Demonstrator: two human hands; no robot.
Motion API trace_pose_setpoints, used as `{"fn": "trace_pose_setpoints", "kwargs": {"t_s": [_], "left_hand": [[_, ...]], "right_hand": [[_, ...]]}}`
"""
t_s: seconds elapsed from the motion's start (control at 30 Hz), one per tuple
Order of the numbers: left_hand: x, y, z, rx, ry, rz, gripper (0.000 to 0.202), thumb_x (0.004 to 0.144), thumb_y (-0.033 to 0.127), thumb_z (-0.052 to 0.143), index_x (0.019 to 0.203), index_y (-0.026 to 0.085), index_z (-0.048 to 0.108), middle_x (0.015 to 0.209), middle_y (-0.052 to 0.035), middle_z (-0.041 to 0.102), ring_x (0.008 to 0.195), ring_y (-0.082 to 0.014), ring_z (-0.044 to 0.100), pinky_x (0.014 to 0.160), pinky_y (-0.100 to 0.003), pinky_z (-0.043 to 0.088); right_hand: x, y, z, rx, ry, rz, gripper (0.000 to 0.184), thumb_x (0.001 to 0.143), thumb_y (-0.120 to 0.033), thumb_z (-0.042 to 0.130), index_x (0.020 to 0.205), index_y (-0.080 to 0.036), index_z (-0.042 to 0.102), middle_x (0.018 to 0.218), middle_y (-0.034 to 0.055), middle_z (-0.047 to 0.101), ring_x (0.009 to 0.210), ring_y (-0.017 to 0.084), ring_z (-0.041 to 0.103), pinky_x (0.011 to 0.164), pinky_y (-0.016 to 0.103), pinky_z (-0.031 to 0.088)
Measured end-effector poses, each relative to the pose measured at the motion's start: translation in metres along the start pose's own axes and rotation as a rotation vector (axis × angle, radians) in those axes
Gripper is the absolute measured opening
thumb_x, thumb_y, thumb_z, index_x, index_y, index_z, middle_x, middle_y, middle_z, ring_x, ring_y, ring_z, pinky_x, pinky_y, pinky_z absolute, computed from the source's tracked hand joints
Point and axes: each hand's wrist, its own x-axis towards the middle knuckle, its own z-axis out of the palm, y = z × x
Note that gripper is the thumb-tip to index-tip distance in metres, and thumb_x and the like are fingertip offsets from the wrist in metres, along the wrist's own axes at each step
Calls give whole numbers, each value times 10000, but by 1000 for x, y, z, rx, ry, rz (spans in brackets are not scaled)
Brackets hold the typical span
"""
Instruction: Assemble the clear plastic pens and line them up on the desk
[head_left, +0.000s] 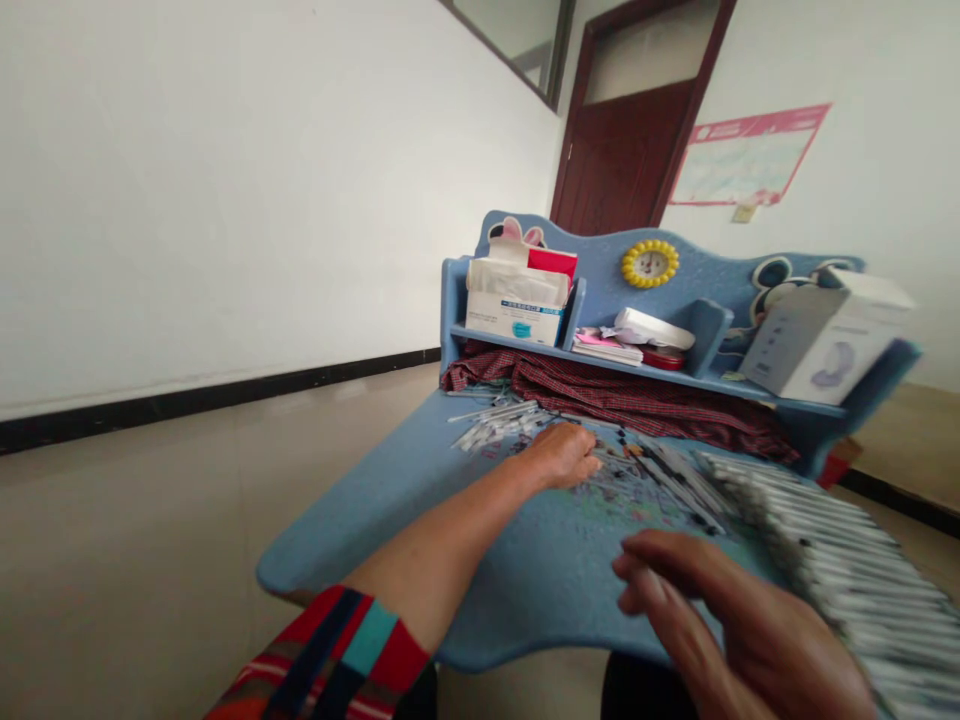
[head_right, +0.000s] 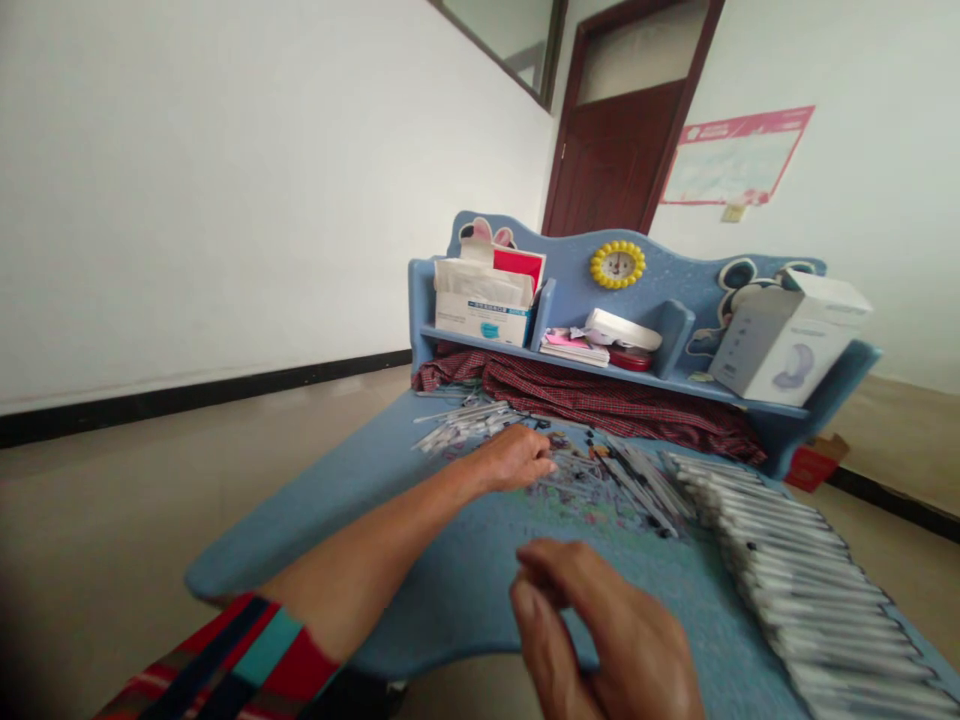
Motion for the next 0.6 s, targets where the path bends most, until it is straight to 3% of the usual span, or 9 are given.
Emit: {"fn": "trace_pose_setpoints", "kwargs": {"t_s": [0.07, 0.23, 0.33, 0.4, 0.6], "left_hand": [[1, -4, -2, 5, 13, -11, 246, 770, 341, 509, 750, 156, 671, 728, -84, 669, 727, -205, 615, 577, -248, 395], [2, -13, -7, 34, 37, -59, 259, 775, 351, 501, 722, 161, 670, 734, -90, 672, 745, -217, 621, 611, -262, 413], [3, -18, -9, 53, 53, -90, 265, 779, 361, 496, 736, 164, 667, 740, -87, 673, 759, -210, 618, 635, -259, 414], [3, -21, -9, 61, 60, -97, 270, 782, 366, 491, 747, 162, 665, 742, -90, 671, 755, -208, 615, 638, -259, 411], [6, -32, -12, 88, 83, -128, 280, 797, 351, 456, 737, 163, 655, 731, -89, 660, 726, -199, 608, 615, -256, 389]], "right_hand": [[14, 12, 1, -32, 65, 150, 201, 860, -312, 433, 958, -274, 604, 812, 24, 668, 708, 173, 635, 594, 269, 502], [27, 57, 13, -428, -97, 347, 215, 866, -291, 388, 882, -224, 592, 876, 50, 657, 780, 199, 622, 690, 293, 452], [24, 70, 23, -579, -289, 347, 222, 872, -265, 372, 871, -216, 589, 869, 48, 641, 769, 196, 616, 659, 280, 426], [25, 77, 29, -644, -347, 329, 217, 871, -252, 371, 869, -212, 584, 881, 50, 633, 790, 191, 607, 672, 273, 412], [51, 125, 31, -760, -278, 445, 288, 867, -356, 387, 1025, -192, 564, 1013, 89, 596, 958, 233, 551, 776, 317, 389]]}}
